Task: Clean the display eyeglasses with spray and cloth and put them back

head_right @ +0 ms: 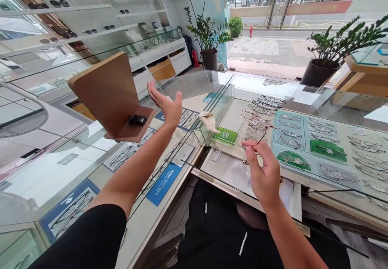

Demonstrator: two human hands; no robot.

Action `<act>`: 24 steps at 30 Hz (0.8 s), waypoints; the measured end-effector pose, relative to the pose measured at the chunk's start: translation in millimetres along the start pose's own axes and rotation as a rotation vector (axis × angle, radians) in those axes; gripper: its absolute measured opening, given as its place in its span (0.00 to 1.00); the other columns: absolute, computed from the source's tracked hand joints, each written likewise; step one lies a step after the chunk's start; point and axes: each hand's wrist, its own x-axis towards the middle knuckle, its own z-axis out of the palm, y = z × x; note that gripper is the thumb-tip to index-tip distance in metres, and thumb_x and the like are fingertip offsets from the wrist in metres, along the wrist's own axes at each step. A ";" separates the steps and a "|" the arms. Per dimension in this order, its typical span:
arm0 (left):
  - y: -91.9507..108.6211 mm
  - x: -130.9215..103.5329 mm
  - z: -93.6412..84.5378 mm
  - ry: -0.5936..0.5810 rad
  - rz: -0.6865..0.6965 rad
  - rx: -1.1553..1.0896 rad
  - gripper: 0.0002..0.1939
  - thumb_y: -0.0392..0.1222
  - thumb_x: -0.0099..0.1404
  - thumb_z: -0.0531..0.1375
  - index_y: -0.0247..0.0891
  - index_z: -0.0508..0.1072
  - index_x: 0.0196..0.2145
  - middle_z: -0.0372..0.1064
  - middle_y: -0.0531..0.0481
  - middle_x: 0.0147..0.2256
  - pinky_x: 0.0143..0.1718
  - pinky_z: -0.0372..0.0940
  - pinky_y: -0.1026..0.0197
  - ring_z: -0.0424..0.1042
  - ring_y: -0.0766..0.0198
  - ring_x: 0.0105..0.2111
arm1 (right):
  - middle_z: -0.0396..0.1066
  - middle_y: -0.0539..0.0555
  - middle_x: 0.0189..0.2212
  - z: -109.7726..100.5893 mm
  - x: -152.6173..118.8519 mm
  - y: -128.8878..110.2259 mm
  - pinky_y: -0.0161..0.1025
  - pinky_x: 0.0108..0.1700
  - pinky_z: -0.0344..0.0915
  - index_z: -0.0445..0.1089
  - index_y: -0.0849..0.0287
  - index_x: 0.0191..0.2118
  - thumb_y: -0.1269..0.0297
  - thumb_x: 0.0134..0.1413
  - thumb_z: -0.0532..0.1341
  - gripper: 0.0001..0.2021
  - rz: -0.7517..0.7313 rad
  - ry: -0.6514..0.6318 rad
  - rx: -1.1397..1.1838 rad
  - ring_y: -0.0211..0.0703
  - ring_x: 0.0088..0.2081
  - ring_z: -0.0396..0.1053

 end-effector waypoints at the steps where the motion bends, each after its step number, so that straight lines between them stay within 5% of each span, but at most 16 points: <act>1: -15.3 3.8 2.2 -0.004 -0.114 0.035 0.47 0.55 0.67 0.69 0.37 0.53 0.73 0.42 0.30 0.77 0.72 0.42 0.37 0.41 0.43 0.78 | 0.81 0.55 0.48 -1.0 0.0 -0.5 0.50 0.55 0.68 0.83 0.51 0.45 0.54 0.72 0.63 0.11 0.013 -0.005 0.007 0.53 0.53 0.76; 5: -42.8 3.8 6.5 -0.193 -0.451 0.007 0.28 0.44 0.70 0.65 0.35 0.60 0.62 0.71 0.33 0.59 0.61 0.60 0.39 0.67 0.48 0.63 | 0.80 0.55 0.49 -3.4 3.6 -2.0 0.48 0.54 0.68 0.83 0.50 0.47 0.52 0.72 0.63 0.13 0.092 -0.013 0.052 0.51 0.52 0.75; 9: -10.2 -9.6 12.4 -0.391 -0.415 -0.218 0.18 0.58 0.71 0.62 0.43 0.66 0.45 0.71 0.50 0.36 0.48 0.64 0.48 0.74 0.55 0.45 | 0.81 0.54 0.48 -3.0 12.2 -0.4 0.48 0.54 0.70 0.84 0.49 0.46 0.50 0.71 0.64 0.13 0.159 -0.028 0.217 0.50 0.50 0.75; 11: 23.9 -26.2 10.5 -0.594 -0.381 -0.461 0.23 0.68 0.71 0.57 0.44 0.65 0.40 0.63 0.55 0.27 0.38 0.62 0.51 0.71 0.61 0.32 | 0.81 0.54 0.48 -1.7 16.4 -0.5 0.49 0.54 0.72 0.83 0.49 0.45 0.50 0.71 0.64 0.13 0.187 -0.044 0.302 0.50 0.50 0.76; 14: 80.5 -59.6 -7.1 -0.896 -0.424 -0.636 0.35 0.81 0.68 0.44 0.45 0.63 0.31 0.49 0.59 0.18 0.22 0.56 0.55 0.53 0.66 0.16 | 0.82 0.55 0.47 1.7 18.8 -4.4 0.50 0.54 0.75 0.83 0.49 0.44 0.51 0.71 0.63 0.13 0.228 -0.072 0.381 0.51 0.51 0.77; 16: 111.4 -78.0 -24.1 -1.283 -0.609 -0.873 0.40 0.87 0.63 0.41 0.46 0.61 0.29 0.43 0.60 0.15 0.18 0.50 0.56 0.45 0.67 0.13 | 0.82 0.56 0.47 3.8 17.2 -8.4 0.50 0.53 0.76 0.83 0.50 0.44 0.52 0.71 0.63 0.12 0.256 -0.103 0.428 0.51 0.52 0.77; 18: 130.9 -88.6 -38.0 -1.512 -0.741 -1.014 0.41 0.89 0.61 0.41 0.45 0.60 0.28 0.39 0.62 0.13 0.16 0.47 0.59 0.40 0.68 0.12 | 0.82 0.55 0.48 4.9 14.6 -11.7 0.50 0.53 0.76 0.83 0.50 0.44 0.53 0.70 0.63 0.11 0.279 -0.134 0.471 0.51 0.52 0.77; 21: 137.4 -94.1 -45.8 -1.645 -0.808 -1.124 0.39 0.86 0.62 0.43 0.45 0.61 0.30 0.39 0.63 0.12 0.15 0.44 0.60 0.37 0.69 0.11 | 0.82 0.55 0.48 5.1 11.9 -14.3 0.49 0.53 0.75 0.83 0.49 0.44 0.53 0.70 0.64 0.11 0.306 -0.151 0.505 0.51 0.52 0.77; 24: 129.7 -101.1 -41.6 -1.601 -0.703 -1.098 0.33 0.80 0.64 0.49 0.45 0.61 0.32 0.45 0.63 0.12 0.16 0.43 0.61 0.40 0.68 0.12 | 0.82 0.55 0.48 6.6 11.4 -15.5 0.47 0.52 0.76 0.83 0.49 0.43 0.53 0.70 0.64 0.11 0.333 -0.143 0.531 0.50 0.51 0.76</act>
